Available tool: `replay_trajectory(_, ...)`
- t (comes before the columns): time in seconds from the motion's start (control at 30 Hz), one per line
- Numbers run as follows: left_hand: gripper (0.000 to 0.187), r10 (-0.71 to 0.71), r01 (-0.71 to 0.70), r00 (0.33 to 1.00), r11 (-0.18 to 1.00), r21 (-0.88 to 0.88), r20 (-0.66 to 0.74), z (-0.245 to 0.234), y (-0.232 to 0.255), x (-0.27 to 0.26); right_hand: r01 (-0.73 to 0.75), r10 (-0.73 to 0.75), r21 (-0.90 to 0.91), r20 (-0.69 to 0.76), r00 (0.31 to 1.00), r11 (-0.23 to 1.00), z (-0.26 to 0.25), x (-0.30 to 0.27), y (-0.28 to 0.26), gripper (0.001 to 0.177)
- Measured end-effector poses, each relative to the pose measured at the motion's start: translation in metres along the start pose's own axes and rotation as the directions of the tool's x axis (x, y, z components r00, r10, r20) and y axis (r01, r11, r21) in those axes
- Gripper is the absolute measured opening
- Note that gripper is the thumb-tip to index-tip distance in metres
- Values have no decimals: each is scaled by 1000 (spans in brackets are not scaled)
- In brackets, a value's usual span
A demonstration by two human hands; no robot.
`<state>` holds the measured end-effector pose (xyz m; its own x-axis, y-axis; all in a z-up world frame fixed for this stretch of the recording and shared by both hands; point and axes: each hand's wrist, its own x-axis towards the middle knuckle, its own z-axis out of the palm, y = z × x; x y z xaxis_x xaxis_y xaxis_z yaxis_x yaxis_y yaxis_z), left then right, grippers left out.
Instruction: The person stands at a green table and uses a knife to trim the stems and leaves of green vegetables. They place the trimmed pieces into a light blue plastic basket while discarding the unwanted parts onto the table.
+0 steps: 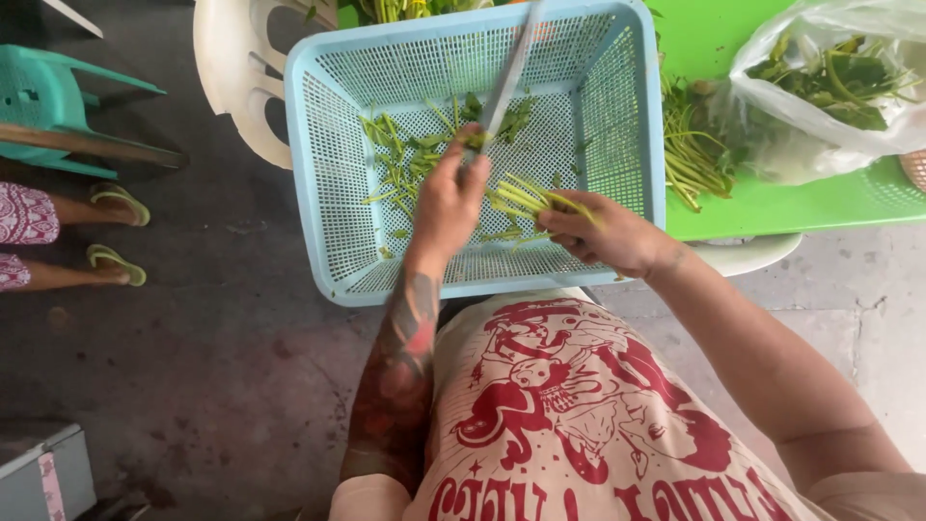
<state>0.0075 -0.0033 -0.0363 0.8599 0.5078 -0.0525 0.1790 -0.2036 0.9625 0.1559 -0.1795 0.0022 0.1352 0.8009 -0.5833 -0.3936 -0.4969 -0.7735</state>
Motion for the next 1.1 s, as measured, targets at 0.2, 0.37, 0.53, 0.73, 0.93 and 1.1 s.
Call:
replay_trajectory(0.2,77,-415,427,904,890,-159,106,-37,32,-17,3,12,109,-135,991,994,-15,12,5,17)
replay_trajectory(0.37,80,-184,303,937,851,-429,296,-29,30,-46,77,-79,136,11,997,988,-26,35,19,16)
replay_trajectory(0.53,71,-78,276,927,805,-525,368,-8,25,-52,81,-88,84,82,993,993,-3,25,2,14)
replay_trajectory(0.73,73,-10,253,934,726,-639,357,4,5,-47,53,-32,-156,132,991,986,14,14,-23,33)
replay_trajectory(0.93,57,-44,143,982,815,-561,186,29,-21,-39,-16,-27,-606,-61,998,795,23,17,-38,27)
replay_trajectory(1.1,41,-47,47,997,999,-5,-53,22,-2,-19,-127,-21,-701,-198,980,701,20,38,-2,40)
